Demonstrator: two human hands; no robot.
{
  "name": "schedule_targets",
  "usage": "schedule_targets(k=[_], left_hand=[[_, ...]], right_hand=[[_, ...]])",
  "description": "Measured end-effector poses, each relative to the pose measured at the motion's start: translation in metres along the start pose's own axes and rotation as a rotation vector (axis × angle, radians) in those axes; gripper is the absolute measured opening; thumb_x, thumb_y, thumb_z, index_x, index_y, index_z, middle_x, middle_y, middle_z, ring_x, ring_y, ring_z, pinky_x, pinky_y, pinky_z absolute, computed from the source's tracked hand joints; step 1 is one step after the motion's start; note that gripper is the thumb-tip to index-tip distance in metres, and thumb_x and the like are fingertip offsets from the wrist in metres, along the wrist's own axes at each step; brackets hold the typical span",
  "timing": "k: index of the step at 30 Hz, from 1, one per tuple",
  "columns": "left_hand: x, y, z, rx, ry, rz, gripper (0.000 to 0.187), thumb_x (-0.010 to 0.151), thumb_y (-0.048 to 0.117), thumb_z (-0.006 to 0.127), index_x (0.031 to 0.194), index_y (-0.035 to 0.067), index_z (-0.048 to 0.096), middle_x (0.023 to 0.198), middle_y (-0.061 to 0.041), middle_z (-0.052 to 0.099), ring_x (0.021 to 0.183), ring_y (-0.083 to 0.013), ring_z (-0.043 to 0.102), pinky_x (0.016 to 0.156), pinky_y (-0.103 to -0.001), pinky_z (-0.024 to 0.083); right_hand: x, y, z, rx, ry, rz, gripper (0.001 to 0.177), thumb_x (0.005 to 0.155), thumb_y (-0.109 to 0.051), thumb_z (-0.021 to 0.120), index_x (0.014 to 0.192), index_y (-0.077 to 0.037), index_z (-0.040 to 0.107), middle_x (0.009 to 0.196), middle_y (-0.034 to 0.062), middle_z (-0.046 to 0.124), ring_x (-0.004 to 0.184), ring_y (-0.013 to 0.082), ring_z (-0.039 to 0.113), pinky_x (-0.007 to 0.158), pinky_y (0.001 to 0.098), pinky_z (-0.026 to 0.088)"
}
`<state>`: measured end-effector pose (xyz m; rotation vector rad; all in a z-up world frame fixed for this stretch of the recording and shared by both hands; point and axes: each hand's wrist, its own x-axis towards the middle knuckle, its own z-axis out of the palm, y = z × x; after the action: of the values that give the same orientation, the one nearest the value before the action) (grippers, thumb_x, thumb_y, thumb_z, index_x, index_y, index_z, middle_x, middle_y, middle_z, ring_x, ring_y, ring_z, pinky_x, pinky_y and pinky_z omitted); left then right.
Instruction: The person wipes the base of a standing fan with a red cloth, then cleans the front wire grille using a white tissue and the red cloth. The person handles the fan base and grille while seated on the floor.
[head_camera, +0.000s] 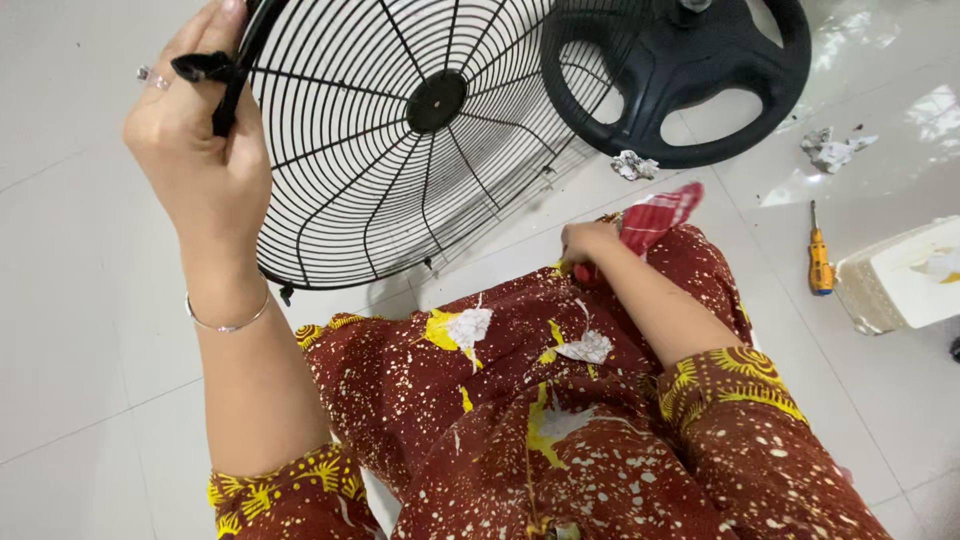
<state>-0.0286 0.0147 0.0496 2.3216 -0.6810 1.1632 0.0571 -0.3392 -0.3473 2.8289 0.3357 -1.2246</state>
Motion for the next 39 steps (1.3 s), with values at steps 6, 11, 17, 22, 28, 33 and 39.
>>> schedule_targets(k=[6, 11, 17, 22, 28, 33, 39], left_hand=[[-0.004, -0.003, -0.013, 0.047, -0.017, 0.011, 0.052, 0.088, -0.024, 0.055, 0.134, -0.003, 0.066, 0.137, -0.019, 0.068, 0.121, -0.0312, 0.071, 0.104, -0.034, 0.055], [-0.006, -0.004, -0.027, 0.071, -0.021, 0.013, 0.046, 0.087, -0.022, 0.058, 0.128, -0.004, 0.068, 0.135, -0.019, 0.068, 0.12, -0.0321, 0.07, 0.103, -0.036, 0.054], [-0.003, 0.0, -0.046, 0.1, -0.019, -0.008, 0.043, 0.088, -0.022, 0.057, 0.126, -0.004, 0.07, 0.131, -0.016, 0.07, 0.107, -0.0303, 0.07, 0.089, -0.033, 0.052], [0.0, -0.001, -0.055, 0.13, -0.001, 0.032, 0.041, 0.09, -0.021, 0.057, 0.125, -0.003, 0.068, 0.128, -0.015, 0.07, 0.103, -0.03, 0.069, 0.085, -0.032, 0.051], [0.001, -0.003, -0.053, 0.043, 0.013, -0.081, 0.03, 0.101, -0.019, 0.064, 0.124, -0.002, 0.07, 0.116, -0.016, 0.072, 0.097, -0.0302, 0.071, 0.083, -0.032, 0.051], [-0.005, -0.005, -0.023, -0.027, 0.028, -0.037, 0.044, 0.088, -0.02, 0.061, 0.128, -0.002, 0.068, 0.126, -0.02, 0.069, 0.116, -0.0339, 0.071, 0.1, -0.037, 0.054], [-0.02, -0.002, 0.02, -0.096, -0.018, -0.128, 0.051, 0.089, -0.017, 0.06, 0.133, 0.007, 0.07, 0.135, -0.013, 0.071, 0.12, -0.0272, 0.073, 0.102, -0.032, 0.057]], right_hand=[[0.025, -0.094, 0.05, -0.025, 0.079, -0.29, 0.05, 0.091, -0.046, 0.07, 0.125, -0.01, 0.063, 0.11, 0.0121, 0.073, 0.101, 0.0292, 0.072, 0.084, 0.0429, 0.058], [0.036, -0.156, 0.107, -0.22, 0.226, -0.278, 0.024, 0.091, -0.023, 0.063, 0.109, -0.013, 0.075, 0.108, 0.0108, 0.075, 0.1, 0.0298, 0.073, 0.079, 0.0459, 0.059], [0.058, -0.133, 0.048, 0.246, 0.883, -0.162, 0.025, 0.089, -0.023, 0.066, 0.11, -0.01, 0.065, 0.089, 0.0171, 0.073, 0.08, 0.0368, 0.073, 0.068, 0.0518, 0.056], [0.058, -0.125, 0.023, 0.455, 0.565, -0.18, 0.066, 0.09, -0.022, 0.063, 0.15, -0.012, 0.038, 0.119, 0.0203, 0.061, 0.082, 0.0401, 0.072, 0.069, 0.0499, 0.057], [0.055, -0.119, 0.021, 0.166, 0.473, -0.342, 0.08, 0.081, -0.039, 0.075, 0.149, -0.015, 0.04, 0.156, 0.0218, 0.035, 0.102, 0.0353, 0.068, 0.075, 0.047, 0.059], [-0.016, -0.058, 0.008, 0.205, 0.591, -0.021, 0.039, 0.083, -0.041, 0.076, 0.109, -0.013, 0.076, 0.14, 0.0196, 0.055, 0.109, 0.0334, 0.066, 0.085, 0.0465, 0.058], [-0.101, 0.084, -0.024, 0.87, 1.453, -0.078, 0.022, 0.097, -0.016, 0.08, 0.1, 0.003, 0.069, 0.102, 0.0163, 0.066, 0.094, 0.028, 0.064, 0.085, 0.0408, 0.051]])
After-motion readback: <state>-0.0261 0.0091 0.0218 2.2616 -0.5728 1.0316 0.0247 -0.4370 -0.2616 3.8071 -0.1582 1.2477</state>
